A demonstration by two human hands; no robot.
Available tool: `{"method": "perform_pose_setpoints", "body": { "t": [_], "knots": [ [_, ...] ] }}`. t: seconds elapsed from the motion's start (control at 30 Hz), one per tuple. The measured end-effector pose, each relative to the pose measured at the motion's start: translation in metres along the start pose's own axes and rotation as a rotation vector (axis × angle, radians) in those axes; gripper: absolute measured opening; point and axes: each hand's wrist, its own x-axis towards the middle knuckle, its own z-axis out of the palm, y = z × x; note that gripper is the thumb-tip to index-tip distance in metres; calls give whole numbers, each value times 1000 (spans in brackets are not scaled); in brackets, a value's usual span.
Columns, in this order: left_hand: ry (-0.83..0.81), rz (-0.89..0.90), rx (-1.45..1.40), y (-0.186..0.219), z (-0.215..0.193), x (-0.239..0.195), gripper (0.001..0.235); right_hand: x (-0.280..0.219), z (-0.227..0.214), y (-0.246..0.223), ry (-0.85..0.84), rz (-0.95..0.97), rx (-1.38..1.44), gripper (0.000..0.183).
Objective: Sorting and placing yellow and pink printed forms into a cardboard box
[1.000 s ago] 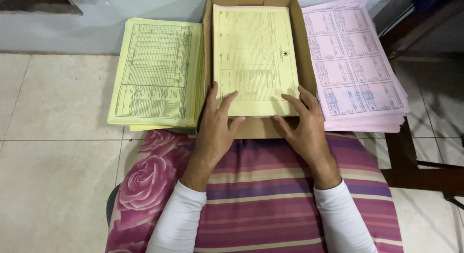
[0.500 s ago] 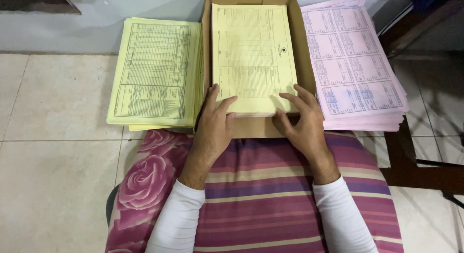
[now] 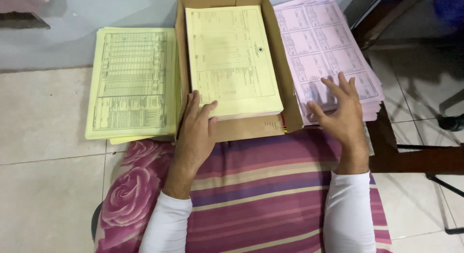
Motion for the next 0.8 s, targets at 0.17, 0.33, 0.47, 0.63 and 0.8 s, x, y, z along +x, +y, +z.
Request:
{"method": "perform_pose_setpoints", "body": {
  "t": [0.17,0.33,0.47,0.63,0.8],
  "knots": [
    [-4,11,-5,5,-6,1,37,1,-2,6,-192,157,-117,72],
    [-13,0,10,6,-7,1,37,3,4,15,-202,161,-131,65],
    [-28,-14,-5,8,-10,2,39,4,5,14,-219,176,-117,59],
    [-39,-20,18,6,-9,3,41,3,1,3,-241,182,-115,59],
    [-47,-33,21,8,-11,2,41,3,1,1,-267,203,-128,67]
  ]
}}
